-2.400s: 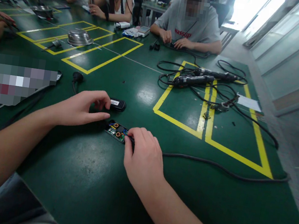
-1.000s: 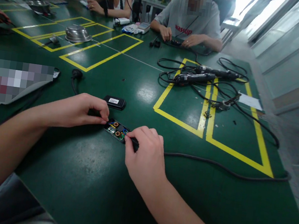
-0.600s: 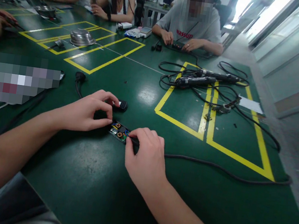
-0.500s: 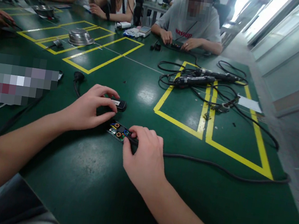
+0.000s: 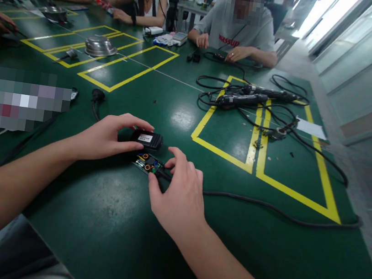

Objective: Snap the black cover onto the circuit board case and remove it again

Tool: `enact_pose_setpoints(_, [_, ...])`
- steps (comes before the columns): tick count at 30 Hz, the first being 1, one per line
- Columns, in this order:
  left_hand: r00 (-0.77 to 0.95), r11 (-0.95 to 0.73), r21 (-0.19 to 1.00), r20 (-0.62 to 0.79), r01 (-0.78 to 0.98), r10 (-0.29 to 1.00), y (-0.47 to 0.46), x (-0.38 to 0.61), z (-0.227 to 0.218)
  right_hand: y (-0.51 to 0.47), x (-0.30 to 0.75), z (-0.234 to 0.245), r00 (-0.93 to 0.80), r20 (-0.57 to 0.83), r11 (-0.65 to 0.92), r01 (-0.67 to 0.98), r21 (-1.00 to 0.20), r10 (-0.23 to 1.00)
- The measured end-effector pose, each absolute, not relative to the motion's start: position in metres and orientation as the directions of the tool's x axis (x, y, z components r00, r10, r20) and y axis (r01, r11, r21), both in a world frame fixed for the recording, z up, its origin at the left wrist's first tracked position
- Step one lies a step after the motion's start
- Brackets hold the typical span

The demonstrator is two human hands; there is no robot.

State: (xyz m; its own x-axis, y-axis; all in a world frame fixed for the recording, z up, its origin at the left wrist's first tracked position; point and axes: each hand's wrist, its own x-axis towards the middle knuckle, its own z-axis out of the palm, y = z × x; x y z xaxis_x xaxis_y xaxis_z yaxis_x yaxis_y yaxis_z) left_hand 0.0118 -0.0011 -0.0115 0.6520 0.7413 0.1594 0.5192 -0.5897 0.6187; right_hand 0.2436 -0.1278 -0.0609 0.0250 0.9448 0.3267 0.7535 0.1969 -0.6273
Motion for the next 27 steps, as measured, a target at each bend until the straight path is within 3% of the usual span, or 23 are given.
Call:
enact_pose_setpoints(6, [0.813, -0.597, 0.71, 0.059, 0.374, 0.58, -0.012, 0.015, -0.002, -0.129, 0.243, -0.059, -0.002, 0.319, 0.204, 0.774, -0.6, 0.948])
enact_pose_setpoints(22, [0.811, -0.648, 0.611, 0.015, 0.455, 0.585, -0.017, 0.023, 0.002, -0.127, 0.248, -0.056, -0.068, 0.287, 0.222, 0.808, -0.547, 0.956])
enact_pose_setpoints(27, [0.818, -0.596, 0.692, 0.014, 0.407, 0.575, -0.015, 0.021, 0.001, -0.127, 0.246, -0.056, -0.055, 0.298, 0.218, 0.806, -0.551, 0.953])
